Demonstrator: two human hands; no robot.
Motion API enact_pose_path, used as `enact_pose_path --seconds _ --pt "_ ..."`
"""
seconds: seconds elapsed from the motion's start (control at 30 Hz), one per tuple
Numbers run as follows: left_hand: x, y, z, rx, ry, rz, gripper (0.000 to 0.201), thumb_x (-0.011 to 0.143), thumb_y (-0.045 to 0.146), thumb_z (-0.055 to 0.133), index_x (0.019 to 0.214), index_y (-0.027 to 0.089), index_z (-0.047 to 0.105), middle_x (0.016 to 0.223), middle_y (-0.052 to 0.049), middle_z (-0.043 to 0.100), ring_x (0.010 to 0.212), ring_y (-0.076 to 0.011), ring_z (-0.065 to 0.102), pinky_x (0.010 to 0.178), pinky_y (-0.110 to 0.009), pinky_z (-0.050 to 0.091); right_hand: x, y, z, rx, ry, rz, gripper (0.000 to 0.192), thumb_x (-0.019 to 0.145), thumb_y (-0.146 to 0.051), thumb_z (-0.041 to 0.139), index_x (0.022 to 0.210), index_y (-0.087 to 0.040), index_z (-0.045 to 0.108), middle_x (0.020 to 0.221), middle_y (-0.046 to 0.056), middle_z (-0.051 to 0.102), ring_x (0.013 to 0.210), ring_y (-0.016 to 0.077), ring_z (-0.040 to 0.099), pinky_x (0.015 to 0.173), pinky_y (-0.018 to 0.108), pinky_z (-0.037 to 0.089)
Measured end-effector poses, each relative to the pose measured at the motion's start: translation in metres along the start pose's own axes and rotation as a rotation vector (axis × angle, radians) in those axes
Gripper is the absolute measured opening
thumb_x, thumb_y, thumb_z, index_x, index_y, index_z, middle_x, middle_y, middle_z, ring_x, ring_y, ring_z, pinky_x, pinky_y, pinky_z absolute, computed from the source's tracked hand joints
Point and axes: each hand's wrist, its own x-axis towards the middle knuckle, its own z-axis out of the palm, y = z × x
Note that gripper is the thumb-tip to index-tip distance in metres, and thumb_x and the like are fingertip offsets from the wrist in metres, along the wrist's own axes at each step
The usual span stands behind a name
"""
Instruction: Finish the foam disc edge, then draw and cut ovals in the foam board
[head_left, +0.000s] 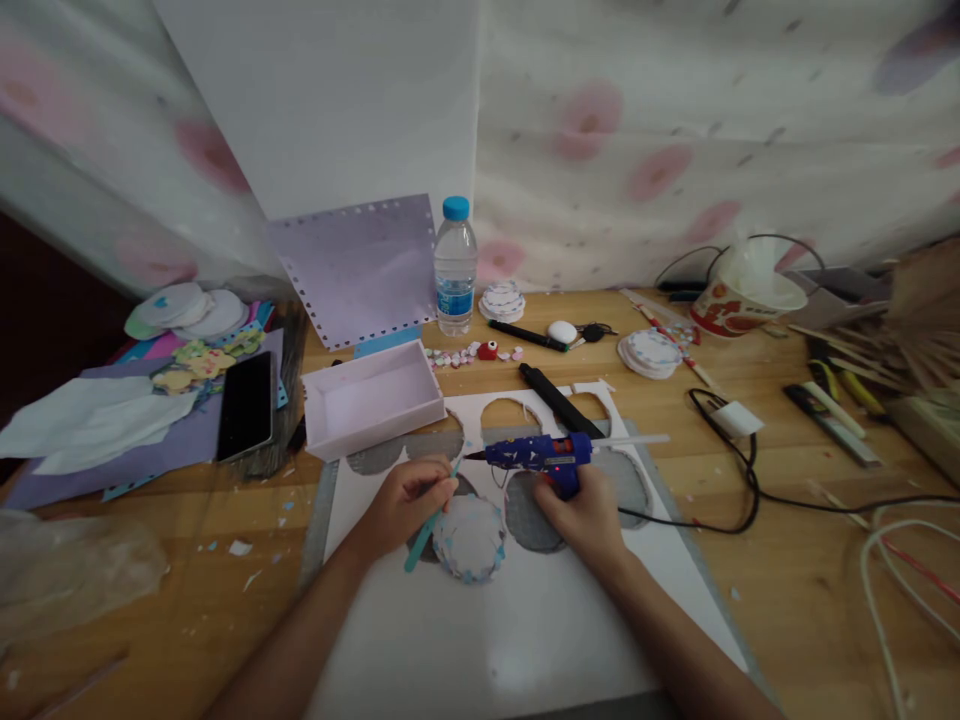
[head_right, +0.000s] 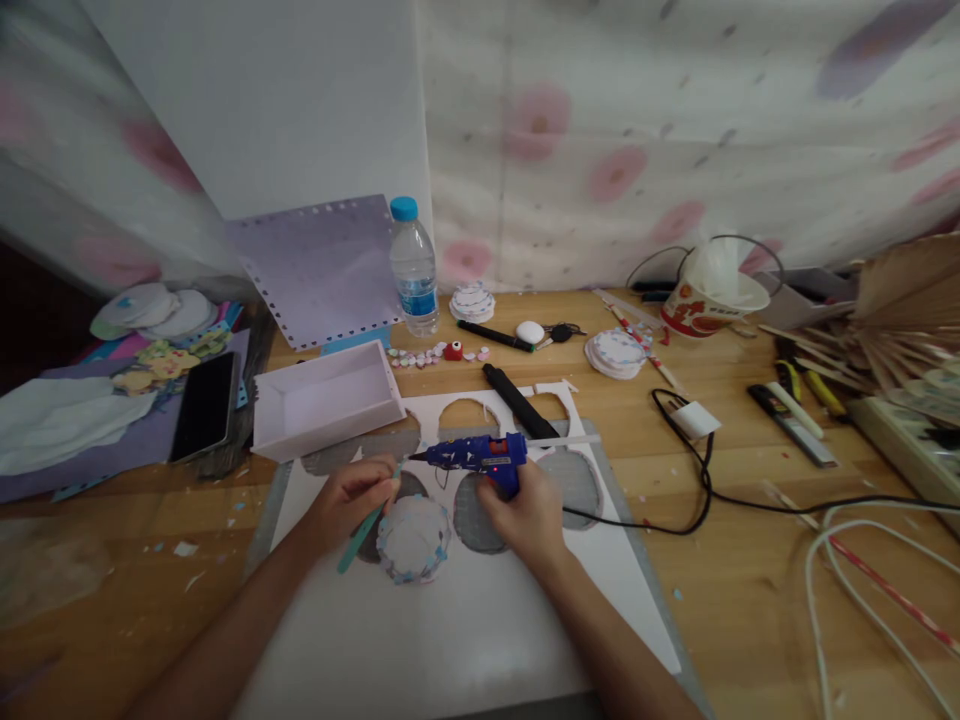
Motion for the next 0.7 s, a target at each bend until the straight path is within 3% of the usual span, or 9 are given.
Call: enact_pose_path --seconds 0.17,0.37,0.47,0.57,0.7 --pt "0.001 0.003 0.001 -0.011 0.012 0.015 0.038 0.089 0.029 0.051 0.054 0.017 0.049 0.061 0.001 0.045 0.061 -0.0119 0.046 0.060 -0.024 0.036 -0.001 0.003 -0.002 -0.053 0.027 -0.010 0.019 0.072 -0.037 0.060 0.076 -0.020 0.067 0.050 -0.002 0.056 0.042 0.0151 0.048 0.044 0.026 0.035" --pt "-0.001 0.005 0.002 -0.019 0.073 -0.014 0.039 0.087 0.035 0.053 0.052 0.017 0.050 0.060 0.001 0.045 0.061 -0.0127 0.046 0.060 -0.025 0.037 0.005 0.012 -0.028 0.010 0.284 0.089 0.037 0.071 -0.055 0.065 0.068 -0.019 0.061 0.053 0.001 0.056 0.048 0.0175 0.051 0.048 0.029 0.040" --pt "-0.001 0.003 0.000 -0.025 0.106 -0.016 0.039 0.087 0.036 0.053 0.053 0.017 0.051 0.059 0.001 0.046 0.059 -0.0127 0.045 0.058 -0.025 0.036 0.007 0.036 -0.058 0.071 0.326 0.092 0.042 0.080 -0.057 0.056 0.088 -0.016 0.062 0.075 0.007 0.065 0.067 0.0234 0.060 0.061 0.035 0.046" --pt "-0.003 0.005 -0.003 -0.037 0.148 -0.028 0.038 0.086 0.037 0.052 0.053 0.017 0.052 0.059 0.001 0.046 0.059 -0.0128 0.044 0.057 -0.025 0.035 0.005 0.070 -0.086 -0.016 0.365 0.131 0.045 0.087 -0.054 0.048 0.108 -0.015 0.057 0.096 0.013 0.064 0.085 0.0286 0.061 0.071 0.041 0.047" --pt "-0.009 0.016 -0.004 -0.049 0.215 -0.044 0.037 0.085 0.038 0.052 0.054 0.018 0.053 0.061 0.000 0.047 0.062 -0.0134 0.045 0.058 -0.024 0.035 0.002 0.114 -0.102 -0.251 0.325 0.168 0.048 0.090 -0.053 0.038 0.106 -0.011 0.055 0.091 0.017 0.061 0.085 0.0333 0.059 0.071 0.045 0.046"
